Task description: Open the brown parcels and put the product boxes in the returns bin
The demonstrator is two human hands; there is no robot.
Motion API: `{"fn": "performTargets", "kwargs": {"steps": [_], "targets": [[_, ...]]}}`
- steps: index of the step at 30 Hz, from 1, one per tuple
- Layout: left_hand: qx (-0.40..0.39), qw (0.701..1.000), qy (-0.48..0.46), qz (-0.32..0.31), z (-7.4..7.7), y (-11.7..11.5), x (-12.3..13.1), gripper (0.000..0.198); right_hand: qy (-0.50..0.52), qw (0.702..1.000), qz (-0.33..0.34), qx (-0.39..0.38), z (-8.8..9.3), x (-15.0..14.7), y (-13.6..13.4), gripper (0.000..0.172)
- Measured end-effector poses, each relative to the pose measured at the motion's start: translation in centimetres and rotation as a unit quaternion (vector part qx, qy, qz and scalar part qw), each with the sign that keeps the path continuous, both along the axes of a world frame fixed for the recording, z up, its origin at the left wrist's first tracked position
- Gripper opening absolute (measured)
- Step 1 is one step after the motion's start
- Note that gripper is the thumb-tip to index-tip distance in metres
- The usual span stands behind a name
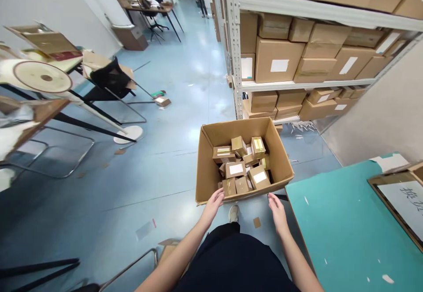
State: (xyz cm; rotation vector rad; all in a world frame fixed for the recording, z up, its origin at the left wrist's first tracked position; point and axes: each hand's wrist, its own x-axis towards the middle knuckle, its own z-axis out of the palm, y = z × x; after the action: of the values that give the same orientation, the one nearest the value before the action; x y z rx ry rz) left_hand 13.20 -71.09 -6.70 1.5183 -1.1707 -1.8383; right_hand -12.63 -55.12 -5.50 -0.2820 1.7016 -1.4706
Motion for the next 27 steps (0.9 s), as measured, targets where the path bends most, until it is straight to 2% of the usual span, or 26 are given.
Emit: {"fn": "performTargets", "kwargs": {"steps": [7,12,16,19,22,27], "targets": [[0.011,1.0,-0.009,-0.015,-1.8,-6.8,0.3,0.063,-0.009,1.0,-0.011,0.021,-1.4,1.1,-6.7,0.061],[0.035,0.999,-0.018,-0.006,-3.3,-9.4,-0.1,0.068,-0.008,0.999,0.014,0.041,-3.4,-0.8,-11.1,0.061],[0.052,0.998,-0.029,0.018,-4.7,-11.2,-1.6,0.065,0.007,0.997,0.059,0.052,-5.4,-3.2,-15.4,0.057],[0.065,0.996,-0.05,0.045,-6.0,-13.1,-3.3,0.06,0.0,0.993,0.103,0.062,-7.5,-5.0,-19.3,0.056],[0.079,0.992,-0.059,0.073,-8.0,-15.5,-5.3,0.057,-0.011,0.986,0.147,0.083,-10.2,-6.6,-23.5,0.058],[0.076,0.99,-0.066,0.102,-12.9,-20.2,-8.8,0.056,0.046,0.976,0.199,0.077,-15.8,-8.6,-30.8,0.059]]}}
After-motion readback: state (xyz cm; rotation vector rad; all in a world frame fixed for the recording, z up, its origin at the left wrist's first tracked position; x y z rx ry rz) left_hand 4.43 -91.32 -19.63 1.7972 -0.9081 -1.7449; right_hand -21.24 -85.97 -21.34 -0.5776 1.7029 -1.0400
